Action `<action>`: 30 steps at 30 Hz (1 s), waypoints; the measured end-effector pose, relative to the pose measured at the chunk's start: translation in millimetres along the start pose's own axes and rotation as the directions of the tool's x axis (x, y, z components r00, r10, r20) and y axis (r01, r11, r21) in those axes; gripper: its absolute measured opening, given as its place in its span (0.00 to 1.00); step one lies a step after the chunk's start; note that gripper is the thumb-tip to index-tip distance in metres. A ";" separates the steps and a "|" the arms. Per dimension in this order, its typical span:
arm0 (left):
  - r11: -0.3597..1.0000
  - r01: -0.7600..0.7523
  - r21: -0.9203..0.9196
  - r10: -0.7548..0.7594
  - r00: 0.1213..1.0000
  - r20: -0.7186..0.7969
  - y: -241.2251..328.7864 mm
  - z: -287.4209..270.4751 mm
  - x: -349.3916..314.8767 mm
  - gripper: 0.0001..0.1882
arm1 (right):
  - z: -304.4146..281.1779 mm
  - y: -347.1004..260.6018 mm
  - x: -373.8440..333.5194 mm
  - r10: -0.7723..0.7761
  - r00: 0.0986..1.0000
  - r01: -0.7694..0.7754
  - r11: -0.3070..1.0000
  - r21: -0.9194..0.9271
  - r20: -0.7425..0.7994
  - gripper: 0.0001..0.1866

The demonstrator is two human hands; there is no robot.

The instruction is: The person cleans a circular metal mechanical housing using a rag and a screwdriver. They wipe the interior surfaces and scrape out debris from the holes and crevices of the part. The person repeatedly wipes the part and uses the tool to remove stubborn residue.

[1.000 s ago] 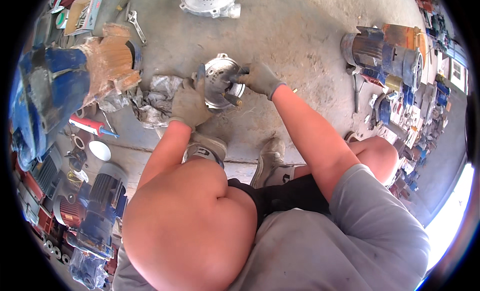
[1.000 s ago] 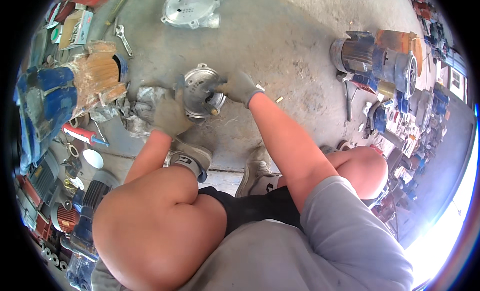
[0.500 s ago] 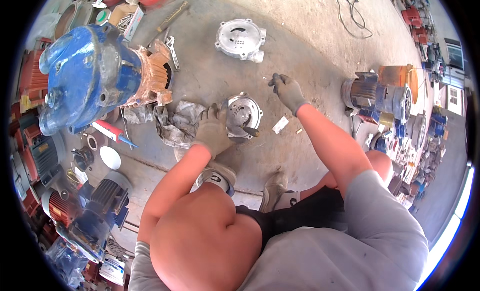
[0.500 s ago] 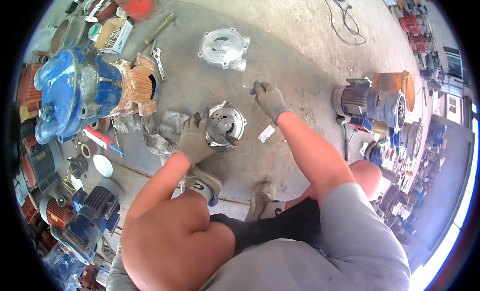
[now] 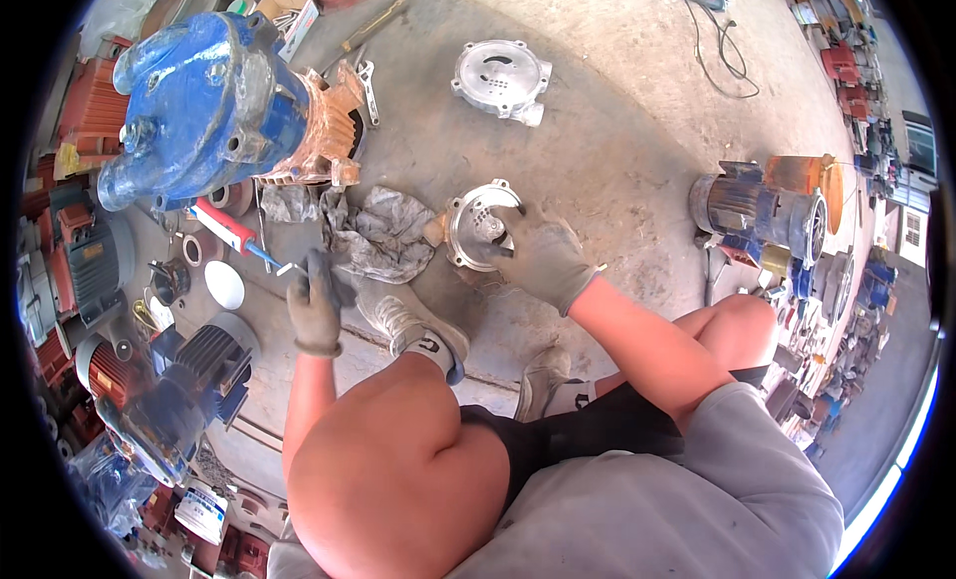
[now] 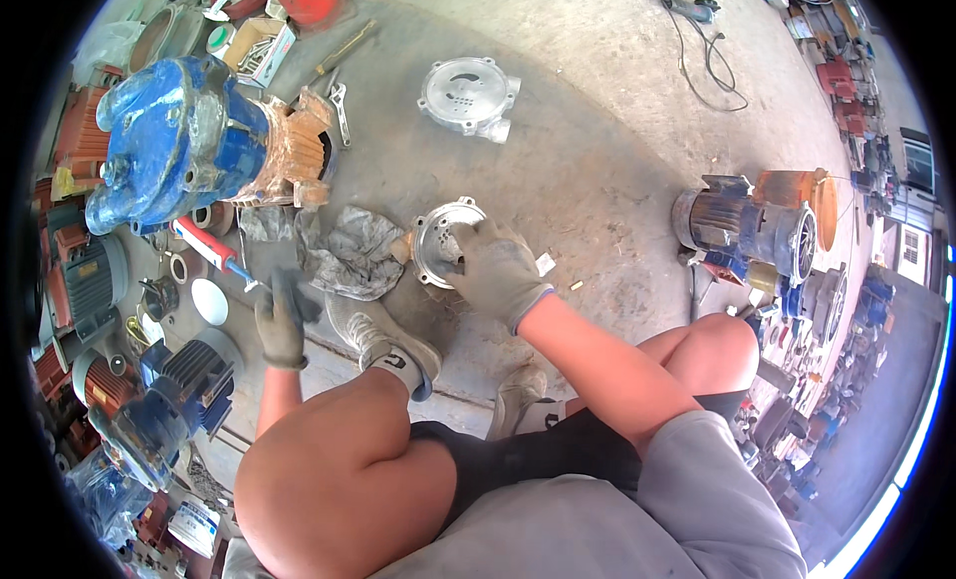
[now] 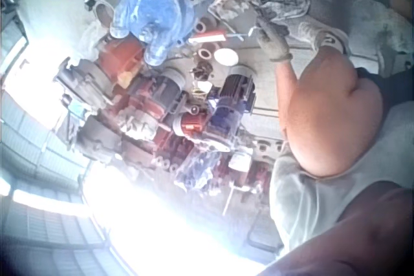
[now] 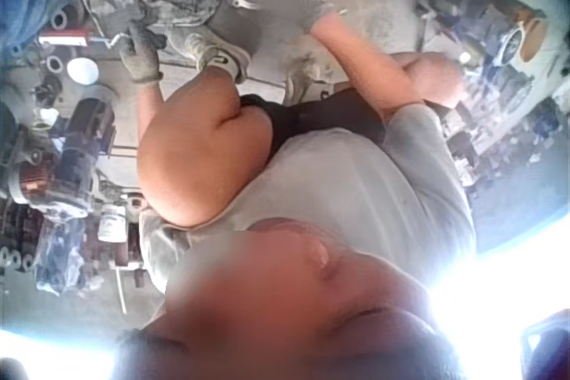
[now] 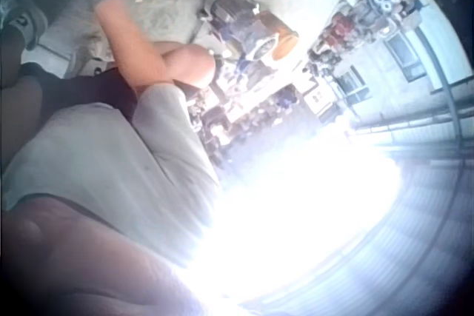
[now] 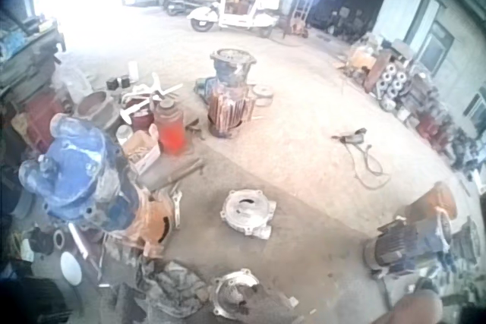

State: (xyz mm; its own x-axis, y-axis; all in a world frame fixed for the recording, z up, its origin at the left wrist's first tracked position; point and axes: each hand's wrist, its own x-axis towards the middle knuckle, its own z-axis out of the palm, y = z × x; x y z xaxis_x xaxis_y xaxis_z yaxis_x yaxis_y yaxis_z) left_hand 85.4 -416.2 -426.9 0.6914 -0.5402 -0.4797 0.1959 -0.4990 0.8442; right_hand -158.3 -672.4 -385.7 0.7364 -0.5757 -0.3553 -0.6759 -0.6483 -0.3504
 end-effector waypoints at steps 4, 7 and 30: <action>0.708 0.119 0.696 -0.132 0.991 -0.035 -103.5 -63.9 -21.5 0.22 | 29.7 23.0 9.9 0.070 0.896 -0.082 0.997 0.010 0.440 0.21; 0.564 0.247 0.788 -0.192 0.967 -0.165 -153.5 -83.4 -36.7 0.26 | 34.2 26.0 14.3 0.055 0.874 -0.038 0.998 -0.046 0.483 0.18; 0.324 -0.366 0.872 0.140 0.930 0.339 -51.6 28.2 53.0 0.32 | -102.3 24.6 -31.3 -0.044 0.919 -0.111 0.925 0.363 0.393 0.20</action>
State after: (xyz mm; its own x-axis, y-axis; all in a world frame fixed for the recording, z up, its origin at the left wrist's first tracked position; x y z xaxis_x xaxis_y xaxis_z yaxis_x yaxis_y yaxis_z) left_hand 92.4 -438.2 -502.6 0.4351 -0.8021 -0.4090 -0.7965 -0.5547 0.2406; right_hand -195.1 -721.3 -294.5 0.6947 -0.3050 -0.6515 -0.7177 -0.3553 -0.5989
